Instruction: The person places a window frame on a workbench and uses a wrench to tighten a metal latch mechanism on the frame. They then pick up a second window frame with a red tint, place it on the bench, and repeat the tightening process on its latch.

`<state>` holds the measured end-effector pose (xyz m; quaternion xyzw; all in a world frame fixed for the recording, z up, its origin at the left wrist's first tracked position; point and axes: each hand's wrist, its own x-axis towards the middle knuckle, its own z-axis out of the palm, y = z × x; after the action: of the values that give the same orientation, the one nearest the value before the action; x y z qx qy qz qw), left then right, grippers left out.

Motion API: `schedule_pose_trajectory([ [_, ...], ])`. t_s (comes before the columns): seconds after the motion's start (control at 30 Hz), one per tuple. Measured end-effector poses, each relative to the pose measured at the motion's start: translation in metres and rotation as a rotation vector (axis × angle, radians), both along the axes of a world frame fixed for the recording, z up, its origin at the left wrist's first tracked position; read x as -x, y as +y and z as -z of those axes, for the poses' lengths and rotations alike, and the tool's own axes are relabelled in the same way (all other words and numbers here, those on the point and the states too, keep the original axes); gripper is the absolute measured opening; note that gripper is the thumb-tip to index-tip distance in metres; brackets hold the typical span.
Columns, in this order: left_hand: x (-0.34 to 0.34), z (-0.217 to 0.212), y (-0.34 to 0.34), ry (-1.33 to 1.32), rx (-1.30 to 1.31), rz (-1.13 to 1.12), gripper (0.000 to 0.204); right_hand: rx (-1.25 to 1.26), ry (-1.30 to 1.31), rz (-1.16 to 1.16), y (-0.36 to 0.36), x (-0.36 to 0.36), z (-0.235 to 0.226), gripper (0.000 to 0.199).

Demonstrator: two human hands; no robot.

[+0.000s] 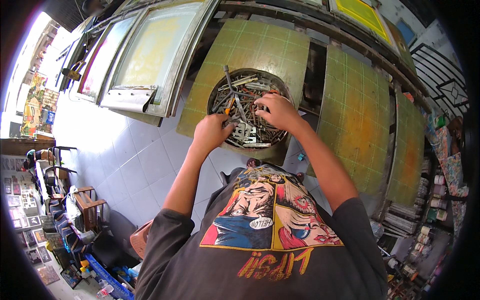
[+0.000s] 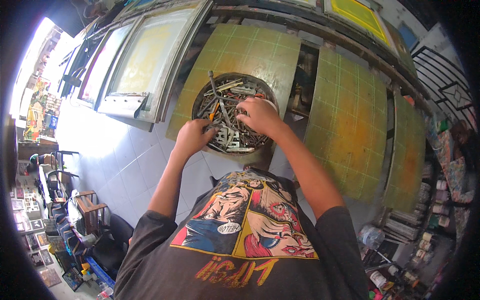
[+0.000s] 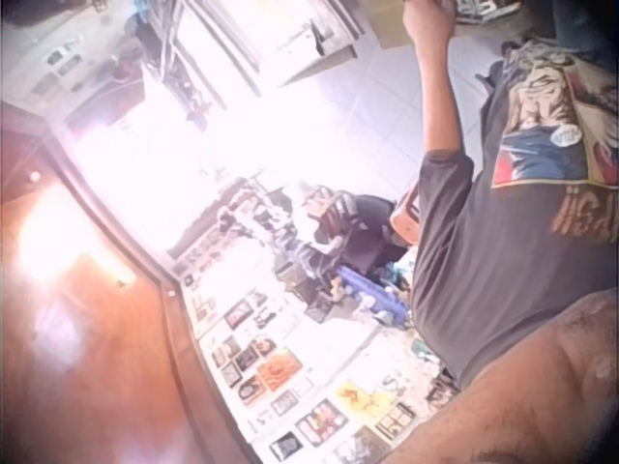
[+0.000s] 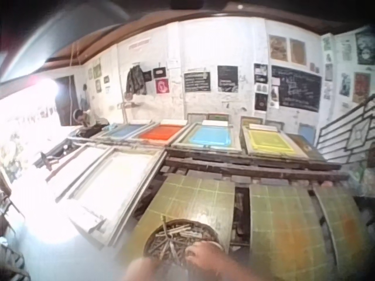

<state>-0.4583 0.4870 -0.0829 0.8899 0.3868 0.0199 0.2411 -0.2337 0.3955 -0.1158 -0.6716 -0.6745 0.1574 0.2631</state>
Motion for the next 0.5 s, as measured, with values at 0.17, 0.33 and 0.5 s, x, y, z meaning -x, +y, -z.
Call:
schedule_pose_trajectory([
  [0.17,-0.006,0.003,0.012,-0.225,-0.059,0.018,0.033,-0.095,0.187,0.122,-0.055,-0.012,-0.018,0.028],
  [0.33,-0.019,0.002,0.034,-0.160,-0.126,0.094,0.036,-0.143,0.323,0.295,-0.137,-0.016,-0.017,0.022],
  [0.5,-0.041,0.007,0.059,-0.180,-0.243,0.185,0.029,-0.164,0.226,0.605,-0.214,-0.018,0.012,0.019],
])
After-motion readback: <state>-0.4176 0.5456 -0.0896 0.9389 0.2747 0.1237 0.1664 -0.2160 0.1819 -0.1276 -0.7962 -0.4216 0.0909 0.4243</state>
